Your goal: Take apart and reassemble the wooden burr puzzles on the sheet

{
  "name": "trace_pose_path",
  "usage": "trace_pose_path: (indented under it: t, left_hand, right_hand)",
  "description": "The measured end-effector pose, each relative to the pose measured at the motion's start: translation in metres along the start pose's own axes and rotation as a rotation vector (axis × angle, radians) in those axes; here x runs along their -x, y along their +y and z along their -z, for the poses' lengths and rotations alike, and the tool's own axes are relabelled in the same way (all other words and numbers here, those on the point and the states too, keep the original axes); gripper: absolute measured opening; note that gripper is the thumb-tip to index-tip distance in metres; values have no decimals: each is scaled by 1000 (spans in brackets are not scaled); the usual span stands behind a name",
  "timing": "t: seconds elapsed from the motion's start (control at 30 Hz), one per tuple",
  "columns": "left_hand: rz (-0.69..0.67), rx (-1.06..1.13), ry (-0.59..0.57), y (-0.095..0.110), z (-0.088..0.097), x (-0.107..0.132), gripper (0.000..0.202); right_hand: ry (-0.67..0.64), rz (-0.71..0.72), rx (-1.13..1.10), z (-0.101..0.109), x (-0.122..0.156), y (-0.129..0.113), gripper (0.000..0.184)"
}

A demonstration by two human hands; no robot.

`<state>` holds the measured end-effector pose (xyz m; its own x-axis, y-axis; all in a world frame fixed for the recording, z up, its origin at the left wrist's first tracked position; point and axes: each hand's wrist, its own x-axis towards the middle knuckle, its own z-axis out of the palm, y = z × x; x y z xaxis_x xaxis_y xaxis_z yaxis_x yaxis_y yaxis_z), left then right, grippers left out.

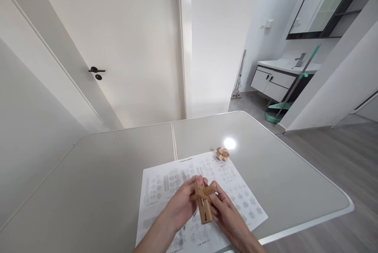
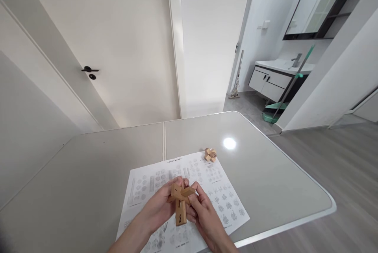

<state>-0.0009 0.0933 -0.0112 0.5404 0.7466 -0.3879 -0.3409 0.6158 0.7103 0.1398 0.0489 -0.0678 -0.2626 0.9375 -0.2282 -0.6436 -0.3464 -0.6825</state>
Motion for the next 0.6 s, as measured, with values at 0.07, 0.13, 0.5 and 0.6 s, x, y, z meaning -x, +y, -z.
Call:
trace_pose_path:
  t: [0.07, 0.13, 0.5, 0.6]
  left_hand:
    - [-8, -4, 28, -2, -3, -1, 28]
    - [-23, -10, 41, -2, -6, 0, 29]
    - [-77, -38, -11, 9, -14, 9, 33]
    - [-61, 20, -20, 5, -13, 9, 37]
  right_hand:
    - [-1, -3, 3, -1, 1, -3, 44]
    - [-11, 4, 4, -4, 2, -7, 44]
    - [-98, 8, 124, -14, 6, -30, 43]
    - [-76, -20, 128, -17, 5, -28, 42]
